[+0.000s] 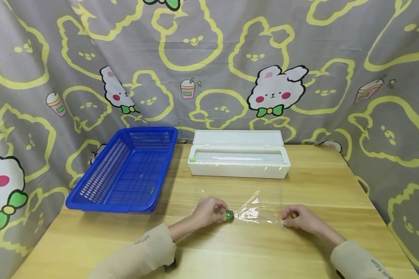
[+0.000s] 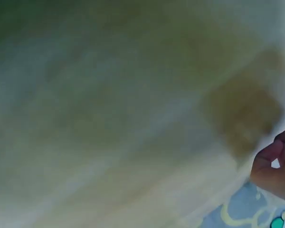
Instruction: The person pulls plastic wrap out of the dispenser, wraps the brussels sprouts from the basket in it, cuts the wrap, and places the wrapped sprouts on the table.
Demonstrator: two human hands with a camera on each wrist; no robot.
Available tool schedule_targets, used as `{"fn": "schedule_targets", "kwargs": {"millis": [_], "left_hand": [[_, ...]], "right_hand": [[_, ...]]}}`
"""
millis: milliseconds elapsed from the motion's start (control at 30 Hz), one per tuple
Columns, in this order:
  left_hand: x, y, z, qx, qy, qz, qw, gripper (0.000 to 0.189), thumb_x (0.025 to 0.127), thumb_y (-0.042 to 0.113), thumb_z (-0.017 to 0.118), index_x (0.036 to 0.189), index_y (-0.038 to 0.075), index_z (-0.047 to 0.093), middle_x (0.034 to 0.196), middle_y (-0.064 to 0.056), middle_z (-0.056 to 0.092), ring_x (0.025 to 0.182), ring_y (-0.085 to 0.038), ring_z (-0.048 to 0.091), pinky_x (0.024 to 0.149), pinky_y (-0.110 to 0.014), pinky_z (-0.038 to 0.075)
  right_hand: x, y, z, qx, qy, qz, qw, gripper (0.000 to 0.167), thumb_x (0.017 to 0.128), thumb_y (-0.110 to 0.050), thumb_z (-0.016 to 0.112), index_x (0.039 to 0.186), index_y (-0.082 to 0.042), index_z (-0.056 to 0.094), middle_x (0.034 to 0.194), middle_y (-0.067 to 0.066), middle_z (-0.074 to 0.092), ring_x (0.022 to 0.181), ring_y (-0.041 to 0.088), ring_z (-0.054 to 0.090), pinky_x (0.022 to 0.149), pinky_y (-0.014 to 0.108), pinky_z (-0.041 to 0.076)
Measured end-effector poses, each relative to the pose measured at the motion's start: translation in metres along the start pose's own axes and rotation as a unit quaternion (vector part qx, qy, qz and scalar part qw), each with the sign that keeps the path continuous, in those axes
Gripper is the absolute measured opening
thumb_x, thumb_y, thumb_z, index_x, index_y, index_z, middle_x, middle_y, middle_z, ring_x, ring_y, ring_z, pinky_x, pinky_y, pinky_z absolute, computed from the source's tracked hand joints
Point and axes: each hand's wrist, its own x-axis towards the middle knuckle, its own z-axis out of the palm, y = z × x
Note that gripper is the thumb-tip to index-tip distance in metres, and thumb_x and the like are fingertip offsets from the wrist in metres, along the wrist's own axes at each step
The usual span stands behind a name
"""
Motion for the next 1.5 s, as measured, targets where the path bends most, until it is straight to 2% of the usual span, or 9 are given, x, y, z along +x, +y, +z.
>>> {"fn": "schedule_targets", "kwargs": {"millis": [167,400,633,867,1000,1167,1300,1400,1500], "left_hand": [[0.001,-0.001,0.001,-0.015,-0.008,-0.011,0.9998,0.020,0.069,0.022,0.078,0.087,0.021,0.069,0.070,0.016,0.062,0.070,0.002,0.053,0.086,-0.035,0.036],[0.003,-0.007,0.003,-0.077,-0.023,-0.020,0.9965,0.021,0.070,0.019,0.078,0.089,0.017,0.070,0.072,0.013,0.063,0.068,0.001,0.053,0.084,-0.033,0.039],[0.004,-0.020,0.009,-0.182,-0.023,-0.023,0.9827,0.021,0.070,0.011,0.077,0.090,0.009,0.070,0.073,0.004,0.064,0.068,-0.001,0.052,0.070,-0.020,0.042],[0.003,-0.025,0.013,-0.246,-0.036,-0.027,0.9683,0.022,0.072,0.007,0.075,0.093,0.003,0.069,0.075,-0.001,0.064,0.066,-0.002,0.053,0.064,-0.017,0.046],[0.004,-0.026,0.012,-0.255,-0.038,-0.031,0.9658,0.021,0.073,0.007,0.074,0.093,0.002,0.068,0.075,-0.003,0.063,0.065,-0.004,0.053,0.061,-0.017,0.045],[0.005,-0.024,0.009,-0.242,-0.041,-0.038,0.9687,0.019,0.076,0.008,0.072,0.094,0.002,0.069,0.076,-0.004,0.064,0.063,-0.004,0.050,0.056,-0.016,0.041],[0.005,-0.023,0.008,-0.241,-0.048,-0.044,0.9684,0.019,0.079,0.009,0.069,0.096,0.002,0.068,0.077,-0.004,0.065,0.062,-0.005,0.050,0.052,-0.016,0.040],[0.006,-0.023,0.007,-0.215,-0.038,-0.039,0.9750,0.022,0.078,0.013,0.070,0.099,0.004,0.068,0.085,-0.005,0.066,0.065,-0.007,0.050,0.056,-0.017,0.041],[0.007,-0.021,0.005,-0.160,0.003,-0.029,0.9866,0.028,0.073,0.021,0.075,0.098,0.009,0.069,0.096,-0.003,0.066,0.079,-0.010,0.050,0.072,-0.024,0.038]], "right_hand": [[0.004,-0.032,0.004,-0.006,0.016,0.004,0.9998,0.021,0.081,-0.009,0.063,0.098,0.003,0.060,0.068,-0.003,0.040,0.058,0.003,0.037,0.050,0.023,0.035],[0.028,-0.074,0.056,0.015,0.010,-0.014,0.9997,0.039,0.082,-0.014,0.064,0.115,0.005,0.055,0.071,-0.001,0.051,0.056,0.003,0.042,0.047,0.021,0.038],[0.057,-0.081,0.088,0.075,0.033,0.050,0.9954,0.030,0.080,-0.010,0.065,0.106,0.004,0.059,0.071,0.003,0.053,0.057,0.008,0.045,0.048,0.020,0.038],[0.063,-0.080,0.096,0.119,0.033,0.089,0.9883,0.031,0.076,-0.005,0.066,0.104,0.006,0.058,0.068,0.003,0.048,0.054,0.010,0.042,0.045,0.018,0.036],[0.066,-0.080,0.098,0.106,0.038,0.085,0.9900,0.030,0.074,-0.004,0.068,0.101,0.004,0.057,0.066,0.002,0.047,0.056,0.011,0.042,0.048,0.019,0.037],[0.069,-0.081,0.099,0.098,0.042,0.085,0.9907,0.028,0.074,-0.003,0.069,0.098,0.003,0.057,0.065,0.001,0.045,0.057,0.011,0.041,0.050,0.019,0.035],[0.071,-0.081,0.100,0.101,0.048,0.106,0.9880,0.025,0.076,-0.005,0.068,0.098,0.001,0.057,0.066,0.001,0.044,0.059,0.012,0.040,0.052,0.020,0.034],[0.072,-0.079,0.099,0.092,0.054,0.123,0.9867,0.023,0.077,-0.007,0.067,0.099,-0.001,0.059,0.066,0.001,0.044,0.059,0.013,0.039,0.052,0.021,0.034],[0.073,-0.077,0.099,0.079,0.059,0.130,0.9867,0.023,0.078,-0.010,0.067,0.099,-0.002,0.061,0.064,0.000,0.042,0.056,0.012,0.038,0.050,0.021,0.032]]}}
